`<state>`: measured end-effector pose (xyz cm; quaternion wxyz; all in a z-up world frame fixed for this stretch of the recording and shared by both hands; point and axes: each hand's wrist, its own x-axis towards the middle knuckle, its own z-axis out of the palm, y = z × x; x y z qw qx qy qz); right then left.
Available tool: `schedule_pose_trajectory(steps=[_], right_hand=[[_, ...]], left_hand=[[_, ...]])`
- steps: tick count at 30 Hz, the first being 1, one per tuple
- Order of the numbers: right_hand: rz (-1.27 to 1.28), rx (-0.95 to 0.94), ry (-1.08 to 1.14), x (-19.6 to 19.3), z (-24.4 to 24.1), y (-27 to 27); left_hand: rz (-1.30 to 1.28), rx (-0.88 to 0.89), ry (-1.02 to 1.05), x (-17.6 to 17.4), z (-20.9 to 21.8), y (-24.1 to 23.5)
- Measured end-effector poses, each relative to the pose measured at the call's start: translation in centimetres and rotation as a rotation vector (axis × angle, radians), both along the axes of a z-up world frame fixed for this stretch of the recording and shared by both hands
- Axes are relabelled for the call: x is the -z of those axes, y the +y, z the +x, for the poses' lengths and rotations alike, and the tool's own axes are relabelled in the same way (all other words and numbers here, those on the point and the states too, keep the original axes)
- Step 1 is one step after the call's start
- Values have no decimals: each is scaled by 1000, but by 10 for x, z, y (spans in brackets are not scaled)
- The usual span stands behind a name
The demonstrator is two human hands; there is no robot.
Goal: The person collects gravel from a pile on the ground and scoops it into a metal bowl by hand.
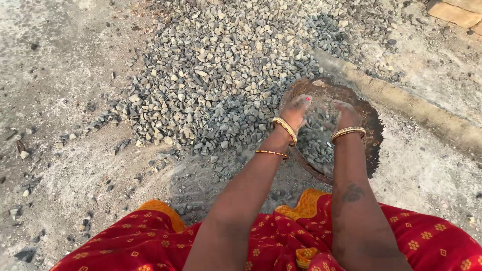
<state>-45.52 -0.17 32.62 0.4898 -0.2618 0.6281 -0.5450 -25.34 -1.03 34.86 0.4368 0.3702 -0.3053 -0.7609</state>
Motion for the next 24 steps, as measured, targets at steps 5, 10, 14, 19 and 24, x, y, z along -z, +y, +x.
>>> schedule_pose_trajectory(steps=[5, 10, 14, 19, 24], right_hand=[[29, -217, 22, 21, 75, -8], [227, -588, -2, 165, 152, -9], [570, -741, 123, 231, 199, 33], [727, -709, 289, 324, 211, 53], [523, -791, 884, 354, 268, 57]], left_hand=[[-25, -233, -133, 165, 119, -17], [69, -367, -642, 378, 251, 13], [202, -148, -910, 446, 277, 56], [397, 154, -1265, 332, 254, 95], [230, -73, -1305, 433, 211, 90]])
